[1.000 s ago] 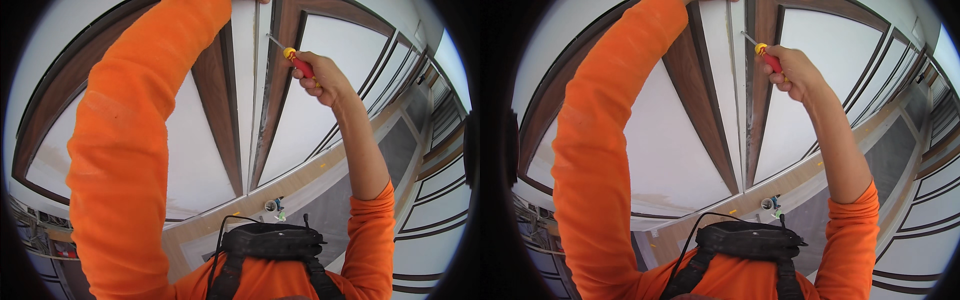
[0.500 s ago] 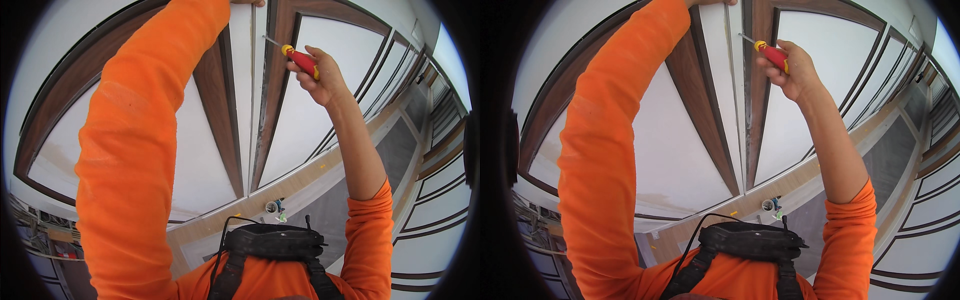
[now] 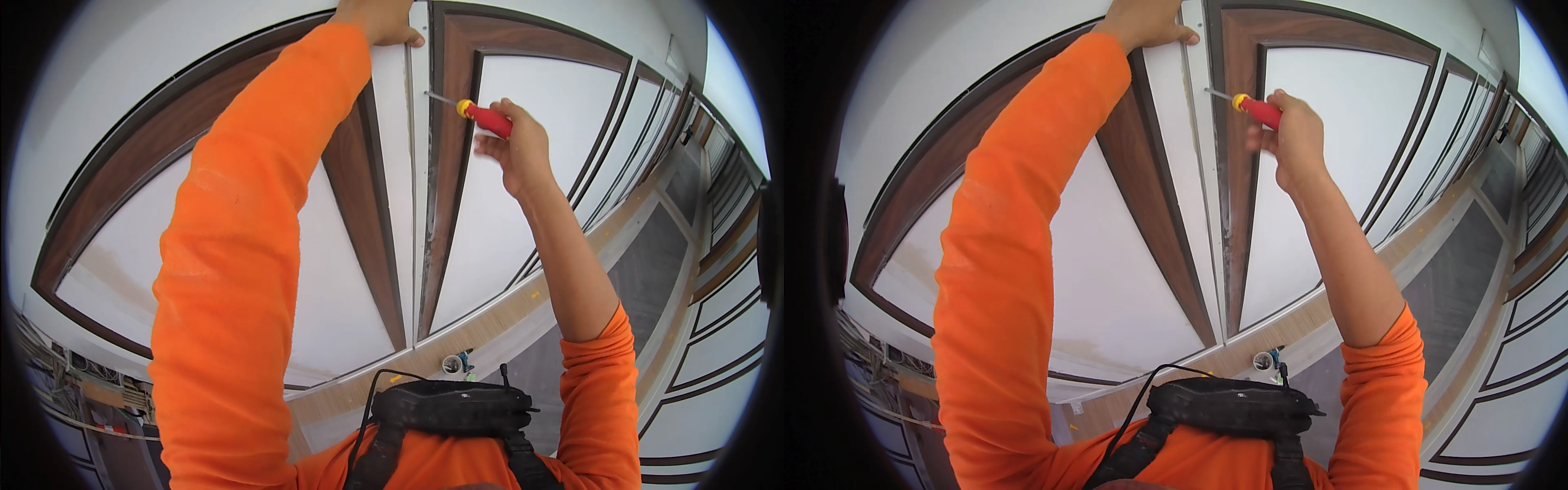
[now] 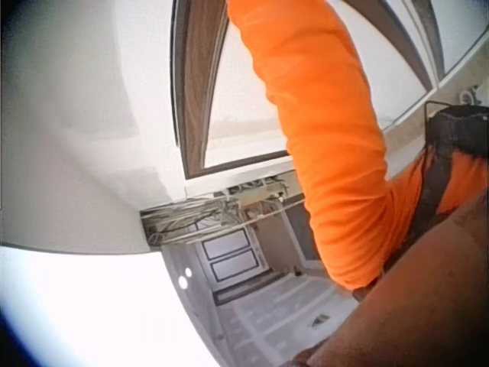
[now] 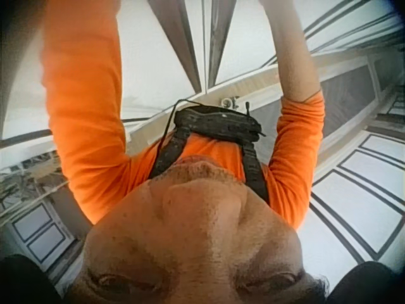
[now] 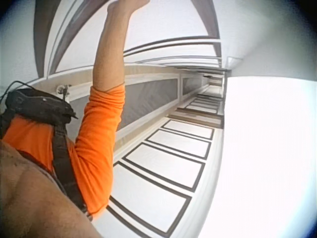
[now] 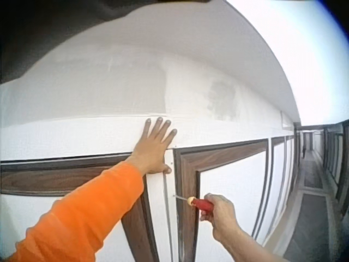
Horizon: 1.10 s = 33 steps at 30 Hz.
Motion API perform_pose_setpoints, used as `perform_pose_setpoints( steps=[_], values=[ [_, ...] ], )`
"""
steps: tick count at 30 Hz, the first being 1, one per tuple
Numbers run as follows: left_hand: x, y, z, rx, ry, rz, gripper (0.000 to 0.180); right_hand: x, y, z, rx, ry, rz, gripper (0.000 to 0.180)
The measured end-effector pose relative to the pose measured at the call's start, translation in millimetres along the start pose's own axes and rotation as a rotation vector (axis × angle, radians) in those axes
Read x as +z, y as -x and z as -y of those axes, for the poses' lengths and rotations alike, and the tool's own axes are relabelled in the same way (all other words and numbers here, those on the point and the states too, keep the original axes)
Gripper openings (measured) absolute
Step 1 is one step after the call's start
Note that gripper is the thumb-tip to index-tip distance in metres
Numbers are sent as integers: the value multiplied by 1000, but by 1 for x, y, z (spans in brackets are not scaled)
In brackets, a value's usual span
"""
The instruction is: The person uses a screwdriver to fasten screws into a door frame. They repeatedly position screws and turn the screwdriver to secure the frame to the wall.
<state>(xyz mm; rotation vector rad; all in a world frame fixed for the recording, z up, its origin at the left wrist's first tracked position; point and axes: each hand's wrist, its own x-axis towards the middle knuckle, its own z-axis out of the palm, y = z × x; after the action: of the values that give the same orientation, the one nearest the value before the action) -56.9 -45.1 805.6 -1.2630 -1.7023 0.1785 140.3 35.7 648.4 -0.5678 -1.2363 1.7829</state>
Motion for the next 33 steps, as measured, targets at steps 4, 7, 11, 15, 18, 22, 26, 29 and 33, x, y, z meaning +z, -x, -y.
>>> perform_pose_setpoints(
  steps=[4, 7, 11, 15, 18, 22, 26, 29, 33],
  values=[
    [1, 3, -1, -12, 18, -5, 121, -5, 9, 13, -4, 453, 84, 27],
    [-3, 4, -2, -6, 36, -26, 121, -1, 16, 7, -807, 1282, 73, 27],
    [-9, 3, -2, 22, 9, 1, 121, 0, 16, -7, -1107, 1087, 48, 26],
    [-9, 1, 2, 51, -7, -32, 123, -7, 15, -5, -684, 975, -12, 32],
    [-6, 1, 5, 74, 10, -39, 125, -6, 15, 1, -111, 444, 107, 32],
    [-1, 0, 5, 53, 53, -24, 126, 2, 10, 11, 301, 132, 178, 30],
    [4, 4, 4, 53, 76, -68, 125, 5, 3, 14, -290, 1067, 186, 25],
    [4, 5, 5, 58, 102, -89, 125, 6, 0, 12, -435, 1097, 173, 28],
    [2, 4, 4, 41, 118, -79, 126, 7, -2, 8, -692, 1125, 151, 36]
  ],
)
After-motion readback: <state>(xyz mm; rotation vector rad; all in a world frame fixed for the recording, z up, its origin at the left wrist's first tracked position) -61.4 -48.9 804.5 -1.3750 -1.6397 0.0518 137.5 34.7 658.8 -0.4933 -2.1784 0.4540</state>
